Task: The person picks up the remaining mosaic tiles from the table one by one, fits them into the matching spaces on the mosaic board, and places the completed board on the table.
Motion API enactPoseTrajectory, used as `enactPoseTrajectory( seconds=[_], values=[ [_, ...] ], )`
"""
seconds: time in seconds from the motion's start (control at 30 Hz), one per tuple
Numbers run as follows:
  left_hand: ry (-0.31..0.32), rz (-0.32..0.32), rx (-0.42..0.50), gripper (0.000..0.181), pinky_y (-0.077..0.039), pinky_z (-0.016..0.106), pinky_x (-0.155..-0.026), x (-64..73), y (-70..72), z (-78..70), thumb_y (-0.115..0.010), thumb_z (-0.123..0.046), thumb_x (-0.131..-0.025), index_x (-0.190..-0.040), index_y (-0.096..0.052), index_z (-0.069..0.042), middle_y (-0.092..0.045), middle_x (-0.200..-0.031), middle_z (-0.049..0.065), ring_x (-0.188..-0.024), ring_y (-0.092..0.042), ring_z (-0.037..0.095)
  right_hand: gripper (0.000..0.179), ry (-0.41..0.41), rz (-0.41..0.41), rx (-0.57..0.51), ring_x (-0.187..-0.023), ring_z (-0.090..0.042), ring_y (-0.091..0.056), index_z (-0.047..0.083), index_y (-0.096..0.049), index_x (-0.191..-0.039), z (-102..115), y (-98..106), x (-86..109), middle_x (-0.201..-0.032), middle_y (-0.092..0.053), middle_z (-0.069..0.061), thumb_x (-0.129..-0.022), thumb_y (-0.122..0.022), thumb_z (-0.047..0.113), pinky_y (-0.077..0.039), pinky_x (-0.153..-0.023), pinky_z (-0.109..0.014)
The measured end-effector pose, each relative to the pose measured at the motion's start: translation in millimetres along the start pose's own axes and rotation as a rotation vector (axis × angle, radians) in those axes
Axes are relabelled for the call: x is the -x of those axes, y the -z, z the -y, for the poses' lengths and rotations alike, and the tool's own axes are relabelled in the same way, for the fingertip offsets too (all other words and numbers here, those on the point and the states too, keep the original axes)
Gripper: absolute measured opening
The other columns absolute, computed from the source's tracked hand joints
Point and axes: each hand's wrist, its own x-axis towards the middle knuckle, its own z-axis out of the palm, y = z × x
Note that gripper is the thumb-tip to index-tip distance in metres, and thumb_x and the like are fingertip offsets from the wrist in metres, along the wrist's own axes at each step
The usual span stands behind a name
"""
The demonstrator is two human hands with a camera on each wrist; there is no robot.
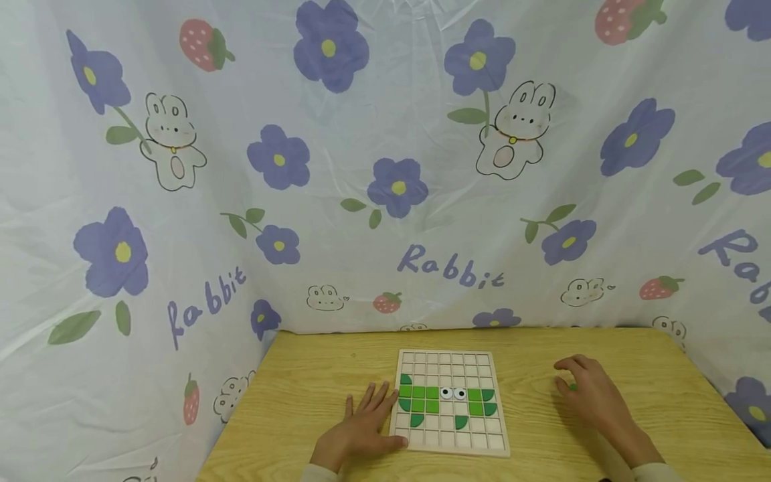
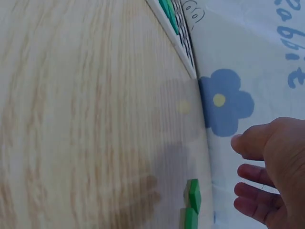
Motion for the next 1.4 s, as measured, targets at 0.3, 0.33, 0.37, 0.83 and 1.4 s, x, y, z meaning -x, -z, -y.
enactPoseTrajectory(
  seconds=[0.3,0.33,0.37,0.83,1.4],
  values=[
    [0.0,-0.004,-0.003,0.097,0.004,0.081,-0.124,-0.8,-0.3,0.1,-0.069,-0.062,-0.096,-0.172,-0.024,-0.022,-0.011,-0.181,0.009,-0.167,-0.001,0.042,0.026,-0.084,0.139,0.047,-0.108,-0.045,-0.062,0.008,-0.078,-0.117,-18.2,-6.4,5.2,-0.119,-0.069,-0.022,-0.099,-0.077,0.025,-0.053,-0.089,-0.064],
    [0.0,-0.004,-0.003,0.097,0.004,0.081,-0.124,-0.7,-0.2,-0.1,-0.069,-0.062,-0.096,-0.172,-0.024,-0.022,-0.012,-0.181,0.009,-0.167,-0.001,0.042,0.023,-0.081,0.148,0.052,-0.106,-0.044,-0.063,0.009,-0.079,-0.116,-19.8,-7.4,6.2,-0.117,-0.07,-0.021,-0.099,-0.077,0.025,-0.053,-0.088,-0.063],
    [0.0,-0.004,-0.006,0.097,0.004,0.08,-0.124,-0.7,-0.1,-0.3,-0.069,-0.063,-0.096,-0.172,-0.024,-0.022,-0.012,-0.181,0.009,-0.167,-0.001,0.042,0.021,-0.079,0.154,0.059,-0.104,-0.042,-0.063,0.011,-0.079,-0.113,-21.3,-8.3,6.9,-0.115,-0.07,-0.019,-0.099,-0.078,0.025,-0.054,-0.087,-0.062],
    [-0.005,-0.004,-0.01,0.097,0.005,0.08,-0.124,-0.7,0.1,-2.9,-0.068,-0.064,-0.096,-0.172,-0.025,-0.021,-0.012,-0.181,0.01,-0.167,-0.002,0.042,0.025,-0.173,0.193,0.071,-0.105,-0.046,-0.06,0.003,-0.073,-0.111,-24.1,-0.7,10.9,-0.111,-0.068,-0.023,-0.096,-0.077,0.023,-0.053,-0.085,-0.062],
    [0.008,-0.007,0.006,0.098,0.005,0.08,-0.124,2.5,-0.3,-2.1,-0.069,-0.063,-0.096,-0.172,-0.025,-0.021,-0.012,-0.181,0.009,-0.167,-0.002,0.042,0.012,-0.154,0.22,0.012,-0.086,-0.029,-0.066,0.004,-0.076,-0.102,-31.7,0.7,10.0,-0.095,-0.069,-0.009,-0.093,-0.08,0.012,-0.058,-0.074,-0.051]
  ],
)
